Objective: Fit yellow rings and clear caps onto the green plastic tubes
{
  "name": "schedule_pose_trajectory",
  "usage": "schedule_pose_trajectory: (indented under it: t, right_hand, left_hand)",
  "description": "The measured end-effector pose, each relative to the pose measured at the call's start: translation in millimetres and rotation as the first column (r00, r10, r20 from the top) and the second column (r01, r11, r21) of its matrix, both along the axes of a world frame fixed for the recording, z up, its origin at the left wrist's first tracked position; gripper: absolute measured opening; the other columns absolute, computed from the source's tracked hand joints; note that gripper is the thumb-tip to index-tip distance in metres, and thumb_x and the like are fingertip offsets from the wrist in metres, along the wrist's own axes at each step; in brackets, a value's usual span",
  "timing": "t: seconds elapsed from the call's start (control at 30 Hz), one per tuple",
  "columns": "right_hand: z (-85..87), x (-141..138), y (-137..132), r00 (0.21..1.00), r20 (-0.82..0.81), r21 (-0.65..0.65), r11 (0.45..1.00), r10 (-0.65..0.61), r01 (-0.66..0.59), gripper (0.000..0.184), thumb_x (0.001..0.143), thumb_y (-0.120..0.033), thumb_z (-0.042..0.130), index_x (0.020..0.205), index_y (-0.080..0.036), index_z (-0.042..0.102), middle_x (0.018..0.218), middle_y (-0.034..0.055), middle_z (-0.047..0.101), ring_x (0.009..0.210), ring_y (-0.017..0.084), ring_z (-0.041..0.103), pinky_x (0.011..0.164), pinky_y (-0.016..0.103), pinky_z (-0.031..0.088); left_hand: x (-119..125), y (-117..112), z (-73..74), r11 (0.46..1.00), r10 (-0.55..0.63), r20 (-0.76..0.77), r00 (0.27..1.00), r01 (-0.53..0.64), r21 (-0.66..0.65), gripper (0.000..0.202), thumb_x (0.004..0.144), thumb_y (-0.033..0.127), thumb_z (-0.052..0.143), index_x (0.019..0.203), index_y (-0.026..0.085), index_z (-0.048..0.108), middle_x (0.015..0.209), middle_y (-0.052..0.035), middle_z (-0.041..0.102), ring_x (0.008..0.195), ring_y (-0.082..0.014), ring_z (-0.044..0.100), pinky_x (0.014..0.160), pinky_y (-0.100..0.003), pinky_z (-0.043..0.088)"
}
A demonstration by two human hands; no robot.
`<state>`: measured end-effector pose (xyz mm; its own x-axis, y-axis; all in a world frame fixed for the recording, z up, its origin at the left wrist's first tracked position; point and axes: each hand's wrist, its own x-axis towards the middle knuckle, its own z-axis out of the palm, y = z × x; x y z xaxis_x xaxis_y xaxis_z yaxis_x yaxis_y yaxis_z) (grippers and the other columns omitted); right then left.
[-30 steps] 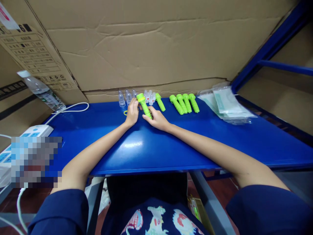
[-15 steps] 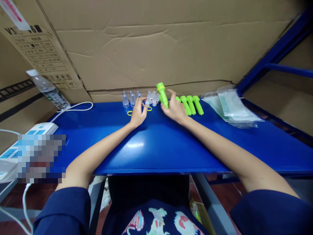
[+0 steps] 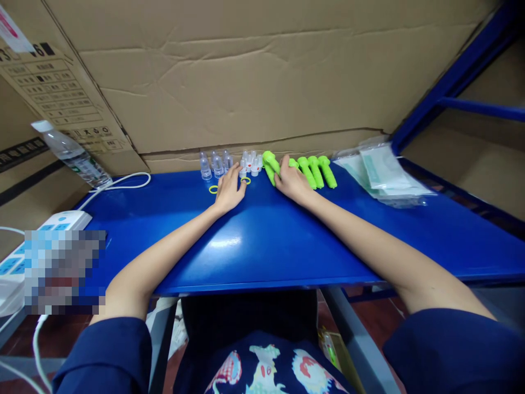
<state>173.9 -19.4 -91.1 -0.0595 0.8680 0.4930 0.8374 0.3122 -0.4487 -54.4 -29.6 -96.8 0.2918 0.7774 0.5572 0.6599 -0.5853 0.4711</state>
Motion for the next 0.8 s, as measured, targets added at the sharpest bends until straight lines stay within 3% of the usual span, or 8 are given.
schedule_pose_trajectory:
  t: [0.23,0.43,0.8]
  right_hand:
    - [14.0,-3.9,-14.2,0.993,0.121,-0.1,0.995,-0.009,0.021,0.042,0.097,-0.029,0.044,0.136,-0.015,0.047,0.101,0.0182,0.062,0.08,0.03,0.065,0.077,0.047,0.051]
    - [21.5,-8.1,-22.6,0.989,0.137,-0.205,0.975,-0.057,0.085,0.046,0.1,-0.032,0.033,0.141,-0.016,0.046,0.117,0.0214,0.057,0.092,0.032,0.064,0.086,0.048,0.049]
    - [21.1,-11.1,-19.3,0.977,0.195,-0.277,0.95,-0.09,0.143,0.048,0.101,-0.033,0.028,0.142,-0.015,0.045,0.121,0.0206,0.055,0.102,0.034,0.063,0.09,0.049,0.048]
  left_hand:
    - [3.0,-7.6,4.5,0.995,0.04,-0.179,0.983,-0.054,-0.079,0.045,0.088,0.019,0.054,0.132,0.014,0.052,0.153,-0.0201,0.043,0.144,-0.0322,0.04,0.119,-0.058,0.025]
    - [6.5,-19.7,14.7,0.982,0.067,-0.356,0.932,-0.125,-0.142,0.038,0.094,0.025,0.047,0.131,0.019,0.055,0.155,-0.0127,0.043,0.143,-0.0244,0.041,0.121,-0.05,0.022]
    - [6.1,-19.3,13.6,0.986,0.077,-0.326,0.942,-0.12,-0.116,0.018,0.093,0.022,0.048,0.109,0.019,0.057,0.135,-0.0128,0.057,0.129,-0.0281,0.051,0.109,-0.05,0.029]
